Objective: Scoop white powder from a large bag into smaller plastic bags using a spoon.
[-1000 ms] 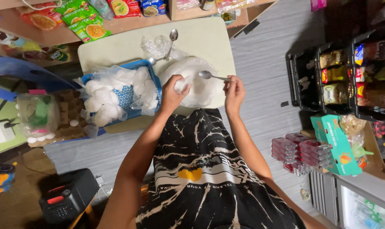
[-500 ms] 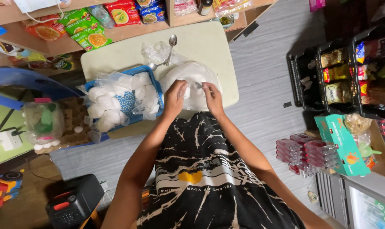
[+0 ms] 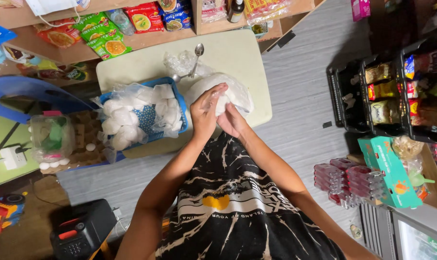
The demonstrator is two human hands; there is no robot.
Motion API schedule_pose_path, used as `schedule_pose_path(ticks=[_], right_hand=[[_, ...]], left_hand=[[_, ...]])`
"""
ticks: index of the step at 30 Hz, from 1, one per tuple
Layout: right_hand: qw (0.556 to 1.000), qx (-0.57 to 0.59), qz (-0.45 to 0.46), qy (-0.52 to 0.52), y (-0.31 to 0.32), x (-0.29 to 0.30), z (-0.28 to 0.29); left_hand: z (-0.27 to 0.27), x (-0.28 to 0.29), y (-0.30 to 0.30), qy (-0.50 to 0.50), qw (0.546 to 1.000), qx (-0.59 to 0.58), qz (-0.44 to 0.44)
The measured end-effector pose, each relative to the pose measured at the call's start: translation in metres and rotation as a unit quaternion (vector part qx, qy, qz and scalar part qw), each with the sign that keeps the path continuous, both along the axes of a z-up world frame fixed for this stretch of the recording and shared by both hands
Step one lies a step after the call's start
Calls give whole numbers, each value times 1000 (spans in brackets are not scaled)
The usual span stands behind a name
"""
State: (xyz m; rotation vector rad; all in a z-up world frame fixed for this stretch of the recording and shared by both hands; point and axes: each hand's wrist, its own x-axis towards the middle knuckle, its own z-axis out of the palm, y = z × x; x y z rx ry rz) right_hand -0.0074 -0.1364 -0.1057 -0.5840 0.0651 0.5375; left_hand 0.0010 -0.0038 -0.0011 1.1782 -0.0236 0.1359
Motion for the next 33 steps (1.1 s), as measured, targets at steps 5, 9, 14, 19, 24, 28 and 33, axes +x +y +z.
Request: schedule_pose_path(ticks=[5,9,14,19,24,28,33], right_hand=[[1000,23,-1,8,-6,2,-8],[1000,9,-14,-8,-7,9,15],[1000,-13,-19,-3,-23,15,-5],[998,-54,-29,16,-12,20,18],[999,-45,5,29,-5,16,5],[996,-73,47,26,10,19,29],[981,-174,79,3,13,24,41]], left_hand=[[15,-4,-2,27,998,-24,60],[21,-8,1,26,994,-44,101],[26,-13,12,47,994,-14,102],[58,-14,34,-46,998,21,39],[15,-26,40,2,992,125,-27],[10,-33,53,65,993,102,-2],[9,-35,95,165,980,59,89]])
